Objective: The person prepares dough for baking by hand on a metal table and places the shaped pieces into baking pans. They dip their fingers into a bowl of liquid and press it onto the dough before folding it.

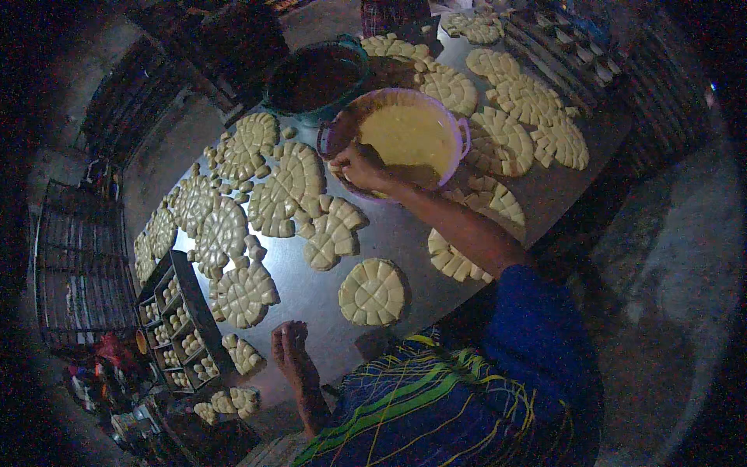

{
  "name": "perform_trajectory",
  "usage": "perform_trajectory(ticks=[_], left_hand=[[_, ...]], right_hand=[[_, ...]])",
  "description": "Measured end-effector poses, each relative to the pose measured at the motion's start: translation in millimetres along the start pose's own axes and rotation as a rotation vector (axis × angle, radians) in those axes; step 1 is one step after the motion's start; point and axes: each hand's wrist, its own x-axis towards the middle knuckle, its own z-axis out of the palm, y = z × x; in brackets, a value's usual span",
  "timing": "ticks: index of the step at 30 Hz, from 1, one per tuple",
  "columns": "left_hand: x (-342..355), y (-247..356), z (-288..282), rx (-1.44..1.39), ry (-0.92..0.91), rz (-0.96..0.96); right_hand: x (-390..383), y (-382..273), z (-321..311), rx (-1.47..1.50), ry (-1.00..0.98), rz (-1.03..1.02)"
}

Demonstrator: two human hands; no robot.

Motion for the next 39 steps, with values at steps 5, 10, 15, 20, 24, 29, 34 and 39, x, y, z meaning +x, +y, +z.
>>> perform_trajectory(ticks=[5,10,15,20,24,29,34,39], left_hand=[[1,-9,-14,-0.008,-0.023,0.026],[-3,4,6,-0.106,-0.152,-0.194],[5,15,34,-0.323,-0.52,-0.522],[5,36,55,-0.475,-0.685,-0.472],[-4,41,32,-0.626,-0.613,-0.564],[-3,20,-7,-0.716,-0.462,-0.676],[16,23,-46,-0.981,-0.593,-0.71],[21,50,-54,-0.776,-0.338,-0.608]], right_hand=[[-11,-11,-35,0.285,-0.268,0.033],[-53,-55,-55,0.938,-0.433,0.236],[-130,-119,-35,1.184,-0.376,0.216],[-187,-150,0,1.276,-0.328,0.284],[-211,-164,24,1.219,-0.341,0.301],[-227,-181,63,1.231,-0.291,0.332],[-244,-181,103,1.26,-0.092,0.318],[-246,-196,115,0.532,-0.091,-0.156]])
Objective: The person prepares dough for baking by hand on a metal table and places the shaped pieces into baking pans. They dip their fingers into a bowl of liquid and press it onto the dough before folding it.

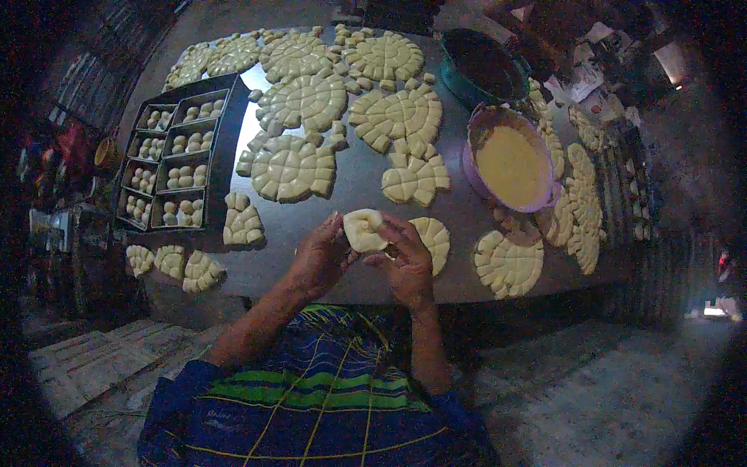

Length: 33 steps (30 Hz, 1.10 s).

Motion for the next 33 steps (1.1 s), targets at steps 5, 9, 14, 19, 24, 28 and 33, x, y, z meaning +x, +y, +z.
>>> perform_trajectory(ticks=[5,9,14,19,24,28,33], left_hand=[[-8,16,-16,0.494,-0.031,0.209],[-14,26,-27,0.648,-0.003,0.298],[-28,40,-21,0.725,0.034,0.287],[-33,53,-15,0.868,-0.05,0.242],[-36,66,-13,0.936,-0.181,0.117],[-14,61,-43,0.245,-0.17,-0.07],[-3,45,-51,0.202,-0.192,-0.195]], right_hand=[[13,-31,14,-0.796,-0.236,-0.358],[19,-48,18,-1.04,-0.349,-0.429],[26,-44,17,-0.942,-0.401,-0.419],[46,-54,17,-0.762,-0.375,-0.343],[68,-62,1,-0.718,-0.599,-0.254],[76,-67,0,-0.631,-0.535,-0.475],[77,-66,20,-0.682,-0.447,-0.664]])
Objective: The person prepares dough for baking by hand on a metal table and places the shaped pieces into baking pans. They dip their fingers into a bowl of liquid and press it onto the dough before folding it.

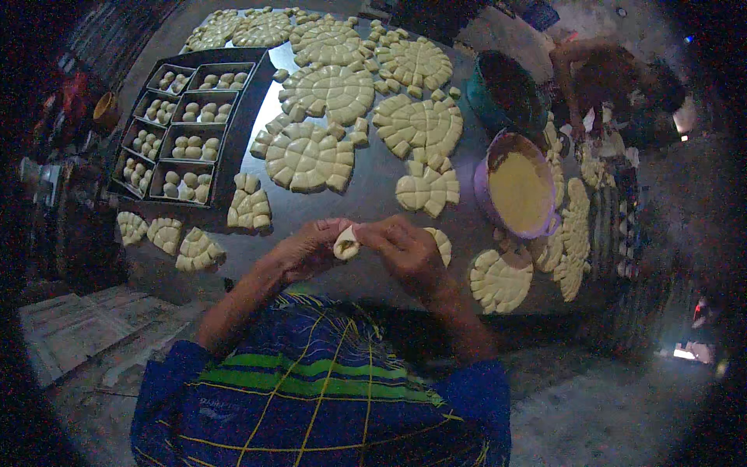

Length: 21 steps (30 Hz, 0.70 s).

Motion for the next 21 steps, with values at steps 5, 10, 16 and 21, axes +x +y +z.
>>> perform_trajectory(ticks=[5,10,16,21], left_hand=[[-4,3,-1,-0.082,-0.004,0.131],[-11,0,-4,-0.189,0.007,0.136],[-12,-7,-3,0.016,0.137,0.317],[-24,7,6,0.185,0.079,0.352]], right_hand=[[-5,-16,20,-0.05,0.002,0.121],[-7,-43,53,-0.103,0.222,0.323],[2,-55,53,-0.182,0.221,0.462],[-3,-52,60,0.353,0.419,0.85]])
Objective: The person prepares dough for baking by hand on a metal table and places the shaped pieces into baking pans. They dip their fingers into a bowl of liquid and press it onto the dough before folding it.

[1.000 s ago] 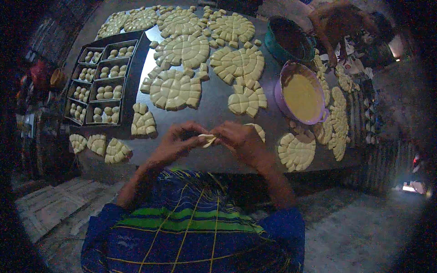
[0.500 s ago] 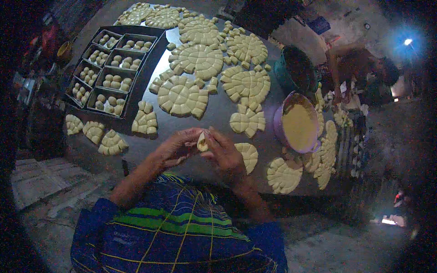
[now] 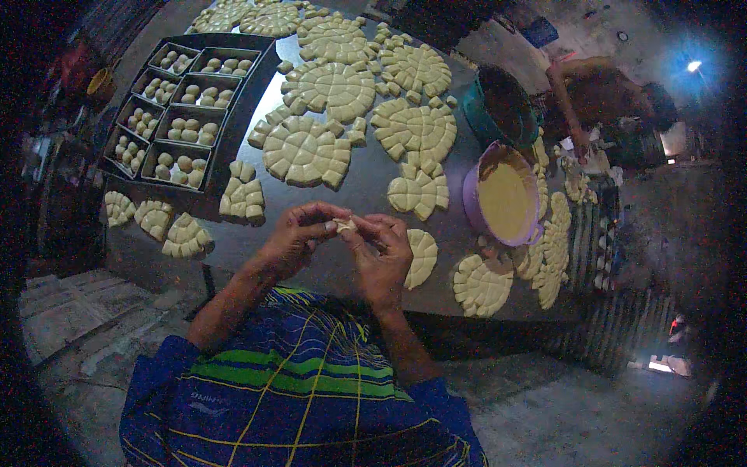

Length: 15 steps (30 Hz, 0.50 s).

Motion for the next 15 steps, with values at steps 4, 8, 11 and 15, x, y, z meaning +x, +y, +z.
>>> perform_trajectory(ticks=[4,8,11,15], left_hand=[[2,-6,13,-0.025,0.072,0.085],[4,-21,17,0.133,0.178,0.141],[8,-24,13,0.052,0.198,0.112],[14,-24,5,-0.01,0.162,0.062]], right_hand=[[-4,7,-3,-0.01,0.034,0.004],[-3,13,-2,-0.139,0.056,-0.05],[3,9,-9,-0.205,-0.051,-0.299],[3,11,-13,-0.232,-0.186,-0.422]])
